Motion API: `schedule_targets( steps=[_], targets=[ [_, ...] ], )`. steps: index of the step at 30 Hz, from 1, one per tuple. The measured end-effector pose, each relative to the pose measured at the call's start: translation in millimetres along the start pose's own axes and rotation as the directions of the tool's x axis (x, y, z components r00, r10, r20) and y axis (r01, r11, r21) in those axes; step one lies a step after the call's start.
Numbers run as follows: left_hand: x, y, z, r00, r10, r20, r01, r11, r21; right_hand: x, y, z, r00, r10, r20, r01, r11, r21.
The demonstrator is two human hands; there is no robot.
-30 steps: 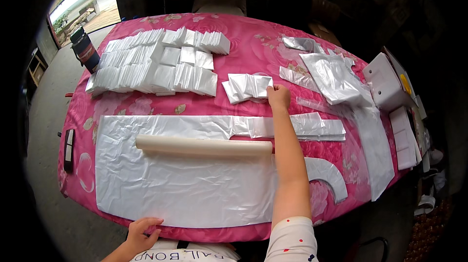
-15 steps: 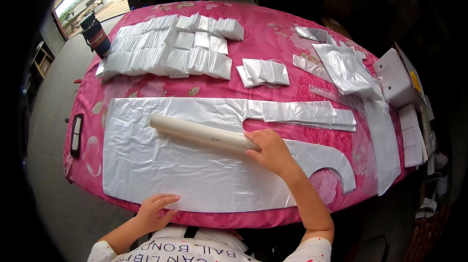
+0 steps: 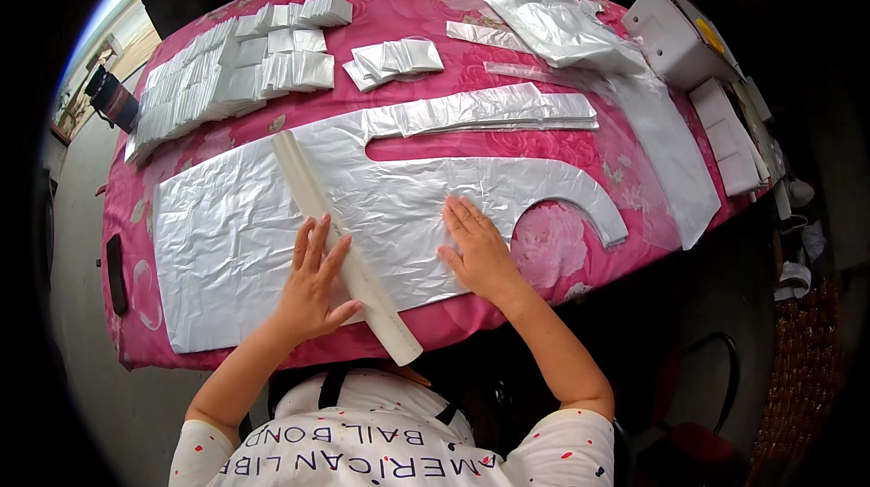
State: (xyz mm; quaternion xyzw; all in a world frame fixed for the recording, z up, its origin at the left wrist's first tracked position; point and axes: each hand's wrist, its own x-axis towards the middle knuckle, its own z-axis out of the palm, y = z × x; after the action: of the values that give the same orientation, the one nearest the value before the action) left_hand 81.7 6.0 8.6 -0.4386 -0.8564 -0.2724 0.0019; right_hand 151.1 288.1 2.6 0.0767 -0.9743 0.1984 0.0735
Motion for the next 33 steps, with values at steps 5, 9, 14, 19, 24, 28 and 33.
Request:
schedule_targets(
  steps=[5, 9, 14, 19, 24, 28, 33],
  targets=[
    [13.5, 10.9, 7.7, 0.998, 0.059, 0.035, -0.058, 0.998, -0.032, -31.6, 121.5, -35.8, 0.907, 0.299, -0.295, -0.345, 0.932, -0.116],
    [26.2, 20.2, 8.1, 0.992, 0.110, 0.067, -0.105, 0.992, -0.069, -66.1, 175.0, -55.4, 0.725, 0.468, -0.505, -0.612, 0.774, -0.161],
    [32.2, 21.0, 10.2, 0.988, 0.141, 0.066, -0.136, 0.988, -0.071, -71.8, 168.6, -57.8, 0.670, 0.457, -0.585, -0.622, 0.776, -0.106],
    [32.2, 22.5, 8.5, 0.985, 0.146, 0.091, -0.142, 0.989, -0.052, -54.1, 116.8, -65.5, 0.642, 0.368, -0.672, -0.568, 0.818, -0.094],
    [25.8, 36.5, 1.1, 1.000, -0.012, -0.024, -0.002, 0.865, -0.502, -4.3, -19.3, -38.6, 0.786, 0.393, -0.476, -0.183, 0.885, 0.429],
    [22.3, 40.0, -10.4, 0.880, -0.291, 0.376, 0.402, 0.032, -0.915, 9.7, -116.6, -6.5, 0.982, 0.071, -0.176, 0.029, 0.859, 0.511],
    [-21.2, -35.9, -53.6, 0.713, -0.423, 0.560, 0.582, -0.088, -0.808, 0.6, -160.3, -2.3, 0.959, -0.242, -0.144, 0.282, 0.808, 0.517]
  ],
)
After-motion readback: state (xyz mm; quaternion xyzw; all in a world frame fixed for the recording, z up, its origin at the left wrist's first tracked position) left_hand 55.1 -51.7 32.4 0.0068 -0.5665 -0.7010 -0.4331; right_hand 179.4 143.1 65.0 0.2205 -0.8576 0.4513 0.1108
